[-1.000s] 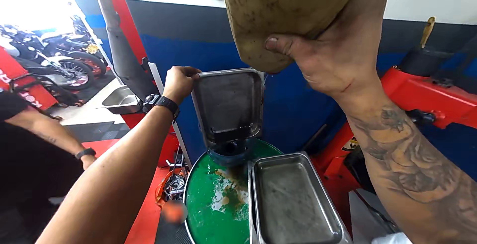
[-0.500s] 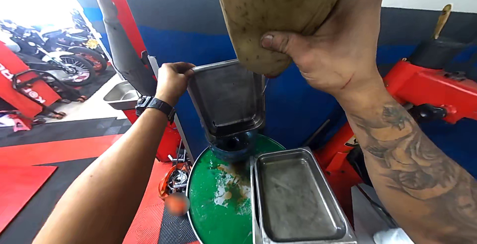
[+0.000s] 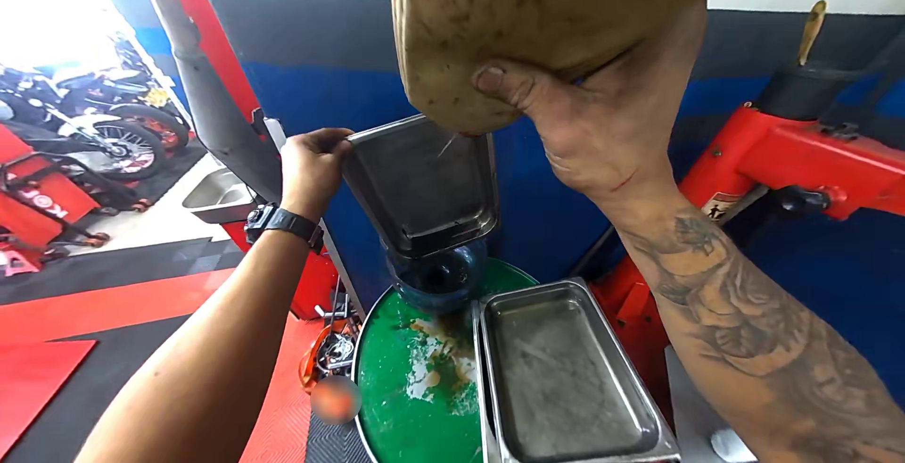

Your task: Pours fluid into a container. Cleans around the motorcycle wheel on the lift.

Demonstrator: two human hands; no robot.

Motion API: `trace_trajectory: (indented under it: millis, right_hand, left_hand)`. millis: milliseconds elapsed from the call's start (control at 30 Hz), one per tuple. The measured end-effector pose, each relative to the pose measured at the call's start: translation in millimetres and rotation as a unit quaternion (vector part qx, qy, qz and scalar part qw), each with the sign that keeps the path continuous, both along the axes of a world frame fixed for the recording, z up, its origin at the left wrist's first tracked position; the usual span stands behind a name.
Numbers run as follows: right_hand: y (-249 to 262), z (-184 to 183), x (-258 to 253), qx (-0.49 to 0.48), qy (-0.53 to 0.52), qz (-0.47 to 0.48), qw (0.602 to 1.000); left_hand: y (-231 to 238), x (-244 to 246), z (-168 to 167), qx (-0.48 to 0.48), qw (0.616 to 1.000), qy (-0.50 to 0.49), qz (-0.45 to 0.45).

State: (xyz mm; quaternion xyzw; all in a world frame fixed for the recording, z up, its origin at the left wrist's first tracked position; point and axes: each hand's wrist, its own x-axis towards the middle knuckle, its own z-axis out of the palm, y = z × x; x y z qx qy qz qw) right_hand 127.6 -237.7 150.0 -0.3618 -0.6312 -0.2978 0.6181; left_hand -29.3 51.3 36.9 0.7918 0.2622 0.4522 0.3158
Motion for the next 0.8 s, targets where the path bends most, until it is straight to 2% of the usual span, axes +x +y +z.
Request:
trace_trajectory:
  millis: [133, 200, 333, 600, 733, 800]
  right_hand:
    - [2.4, 2.2, 0.4, 0.014, 0.020, 0.015, 1.000]
    - [0.2, 2.2, -0.1, -0.012, 0.027, 0.029, 0.999]
    - [-0.6, -4.6, 0.5, -0.009, 0.020, -0.030, 0.999]
    - [-0.5, -14.5, -1.9, 0.004, 0.079, 0.052, 0.995]
    - [-4.9, -19.4, 4.8, 0.024, 0.076, -0.004, 0.997]
    - [-6.5, -20.6, 10.6, 0.037, 0.098, 0.027, 0.994]
  left_hand:
    - [-7.2, 1.9, 0.7, -0.005, 1.000, -0.010, -0.004]
    - [-12.7, 3.4, 0.2, 0.003, 1.000, -0.008, -0.003]
    - [-22.9, 8.5, -3.3, 0.027, 0.999, -0.020, 0.007]
    - [-34.4, 13.6, -11.6, 0.074, 0.996, -0.050, 0.009]
    - [-39.5, 12.3, -12.0, 0.104, 0.992, -0.064, 0.011]
    - [-41.3, 11.3, -13.3, 0.121, 0.990, -0.070, 0.012]
